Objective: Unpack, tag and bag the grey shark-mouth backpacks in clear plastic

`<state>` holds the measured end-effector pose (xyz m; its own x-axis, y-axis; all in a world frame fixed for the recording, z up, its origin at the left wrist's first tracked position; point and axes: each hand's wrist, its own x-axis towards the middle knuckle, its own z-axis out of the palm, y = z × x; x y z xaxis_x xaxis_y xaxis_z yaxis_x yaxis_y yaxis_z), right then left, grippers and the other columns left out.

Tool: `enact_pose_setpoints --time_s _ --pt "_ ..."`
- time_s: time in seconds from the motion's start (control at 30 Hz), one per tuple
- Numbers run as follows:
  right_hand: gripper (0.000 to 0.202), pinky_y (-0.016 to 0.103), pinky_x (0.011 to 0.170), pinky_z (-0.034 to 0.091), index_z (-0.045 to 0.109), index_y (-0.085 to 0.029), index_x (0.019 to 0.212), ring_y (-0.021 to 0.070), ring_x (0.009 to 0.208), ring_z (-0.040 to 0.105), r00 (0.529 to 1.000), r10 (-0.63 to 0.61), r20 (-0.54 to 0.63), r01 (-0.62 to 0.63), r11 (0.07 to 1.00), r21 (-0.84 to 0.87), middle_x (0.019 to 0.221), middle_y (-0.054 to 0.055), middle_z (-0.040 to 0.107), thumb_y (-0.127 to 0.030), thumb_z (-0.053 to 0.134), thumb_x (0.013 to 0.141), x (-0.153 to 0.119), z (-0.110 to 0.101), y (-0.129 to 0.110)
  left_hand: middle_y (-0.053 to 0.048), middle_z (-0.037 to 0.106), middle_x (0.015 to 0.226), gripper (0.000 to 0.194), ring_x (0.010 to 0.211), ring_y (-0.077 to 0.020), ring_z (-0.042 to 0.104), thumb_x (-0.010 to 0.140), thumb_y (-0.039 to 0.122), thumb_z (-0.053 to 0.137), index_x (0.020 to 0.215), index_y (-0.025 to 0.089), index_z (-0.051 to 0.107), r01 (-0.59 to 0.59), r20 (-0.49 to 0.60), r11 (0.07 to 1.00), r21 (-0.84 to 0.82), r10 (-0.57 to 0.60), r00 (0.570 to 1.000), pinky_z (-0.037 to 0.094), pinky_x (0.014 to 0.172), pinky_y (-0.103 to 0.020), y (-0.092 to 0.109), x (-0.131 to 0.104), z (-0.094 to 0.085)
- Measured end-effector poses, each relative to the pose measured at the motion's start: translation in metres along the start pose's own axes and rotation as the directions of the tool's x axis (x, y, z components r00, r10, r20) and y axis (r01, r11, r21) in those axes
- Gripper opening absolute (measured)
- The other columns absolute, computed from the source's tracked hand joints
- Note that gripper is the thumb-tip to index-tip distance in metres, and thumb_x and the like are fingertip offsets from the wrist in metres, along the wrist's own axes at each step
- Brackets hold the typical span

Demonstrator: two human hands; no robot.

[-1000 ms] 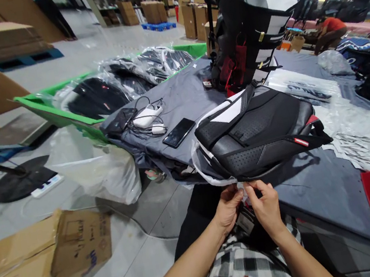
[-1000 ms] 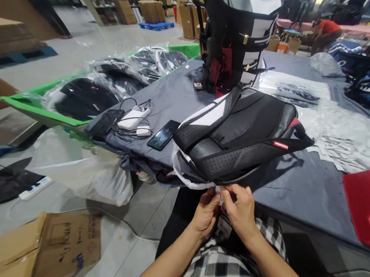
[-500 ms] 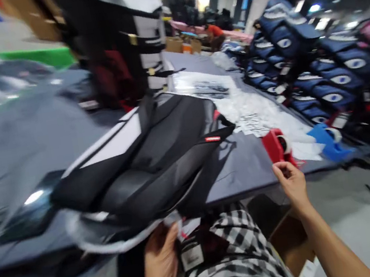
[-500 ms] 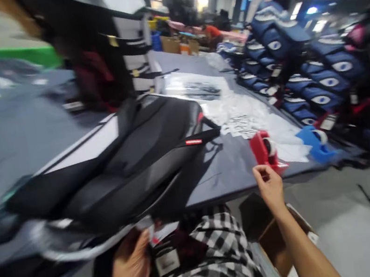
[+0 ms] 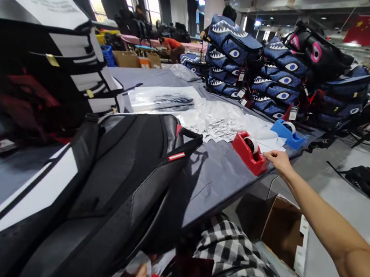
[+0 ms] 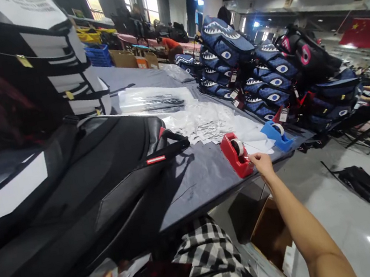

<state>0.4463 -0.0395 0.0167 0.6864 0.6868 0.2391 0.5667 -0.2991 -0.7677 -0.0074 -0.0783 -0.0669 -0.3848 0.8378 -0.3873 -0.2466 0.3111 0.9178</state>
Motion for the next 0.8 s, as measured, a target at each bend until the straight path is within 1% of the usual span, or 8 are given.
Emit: enact_pose_setpoints --time_s 0.13,0.27,0.37,0.47,0.53,0.63,0.7,0.8 --pt "0.046 0.032 0.066 0.041 0.06 -0.021 0.065 0.0201 0.069 0.055 0.995 -0.049 -0.085 0.046 0.998 -0.033 0.07 0.007 0.067 -0.067 0.063 0.069 -0.019 -0.022 -0.004 -0.002 0.075 0.086 0.058 0.089 -0.0255 0.068 0.049 0.064 0.086 0.085 0.019 0.073 -0.009 0.001 1.0 0.021 0.009 1.0 0.057 0.084 -0.034 -0.006 0.003 -0.003" --pt "0.047 0.026 0.052 0.034 0.052 -0.023 0.067 0.0138 0.055 0.045 0.994 0.099 -0.048 -0.082 0.958 0.276 0.058 -0.001 0.055 -0.066 0.071 0.067 -0.053 -0.028 0.007 -0.001 0.075 0.088 0.061 0.086 -0.0223 0.068 0.05 0.065 0.087 0.089 0.019 0.073 0.01 0.017 1.0 0.011 -0.01 1.0 0.056 0.082 -0.03 -0.006 -0.001 -0.003" --pt "0.062 0.023 0.041 0.024 0.035 -0.026 0.063 0.0099 0.045 0.029 0.977 0.2 0.079 -0.214 0.863 0.457 0.049 -0.009 0.034 -0.079 0.066 0.065 -0.081 0.005 0.006 -0.001 0.074 0.086 0.06 0.083 -0.0216 0.068 0.05 0.063 0.088 0.088 0.018 0.073 -0.009 0.023 1.0 -0.004 0.009 1.0 0.056 0.081 -0.031 -0.01 0.003 -0.002" --pt "0.067 0.02 0.037 0.021 0.029 -0.027 0.064 0.0086 0.045 0.023 0.944 0.161 0.288 -0.298 0.791 0.534 0.052 -0.011 0.026 -0.084 0.064 0.065 -0.118 0.057 -0.02 -0.002 0.073 0.078 0.058 0.08 -0.0228 0.068 0.049 0.063 0.088 0.081 0.017 0.072 -0.096 -0.027 0.995 -0.029 0.095 0.995 0.057 0.079 -0.032 -0.013 0.007 0.001" --pt "0.062 0.019 0.038 0.021 0.033 -0.026 0.066 0.0079 0.046 0.021 0.822 0.042 0.567 -0.434 0.691 0.578 0.053 -0.011 0.026 -0.077 0.066 0.072 -0.149 0.087 -0.05 -0.003 0.073 0.078 0.059 0.078 -0.0221 0.068 0.048 0.063 0.088 0.079 0.016 0.072 -0.12 -0.042 0.99 -0.077 0.117 0.992 0.057 0.077 -0.032 -0.013 0.004 0.005" --pt "0.052 0.019 0.043 0.021 0.038 -0.024 0.071 0.0068 0.047 0.019 0.511 -0.25 0.822 -0.56 0.629 0.539 0.052 -0.011 0.027 -0.066 0.066 0.082 -0.188 0.109 -0.095 -0.006 0.075 0.082 0.06 0.076 -0.0205 0.068 0.045 0.059 0.09 0.081 0.014 0.073 -0.094 0.02 0.98 -0.175 0.099 0.995 0.056 0.074 -0.03 -0.01 -0.003 0.012" --pt "0.049 0.02 0.047 0.025 0.043 -0.022 0.073 0.0068 0.049 0.025 0.408 -0.388 0.826 -0.428 0.719 0.548 0.055 -0.01 0.034 -0.063 0.067 0.083 -0.199 0.118 -0.119 -0.006 0.074 0.082 0.053 0.073 -0.0188 0.066 0.051 0.053 0.09 0.083 0.014 0.073 -0.096 0.057 0.971 -0.217 0.111 0.992 0.054 0.072 -0.03 -0.007 -0.004 0.016" --pt "0.042 0.021 0.053 0.033 0.05 -0.021 0.074 0.0084 0.055 0.038 0.324 -0.536 0.78 -0.082 0.805 0.587 0.062 -0.006 0.044 -0.058 0.066 0.087 -0.2 0.137 -0.142 -0.004 0.07 0.07 0.039 0.064 -0.0152 0.06 0.057 0.046 0.087 0.075 0.014 0.072 -0.142 0.081 0.97 -0.196 0.16 0.984 0.049 0.064 -0.026 -0.001 -0.002 0.018"
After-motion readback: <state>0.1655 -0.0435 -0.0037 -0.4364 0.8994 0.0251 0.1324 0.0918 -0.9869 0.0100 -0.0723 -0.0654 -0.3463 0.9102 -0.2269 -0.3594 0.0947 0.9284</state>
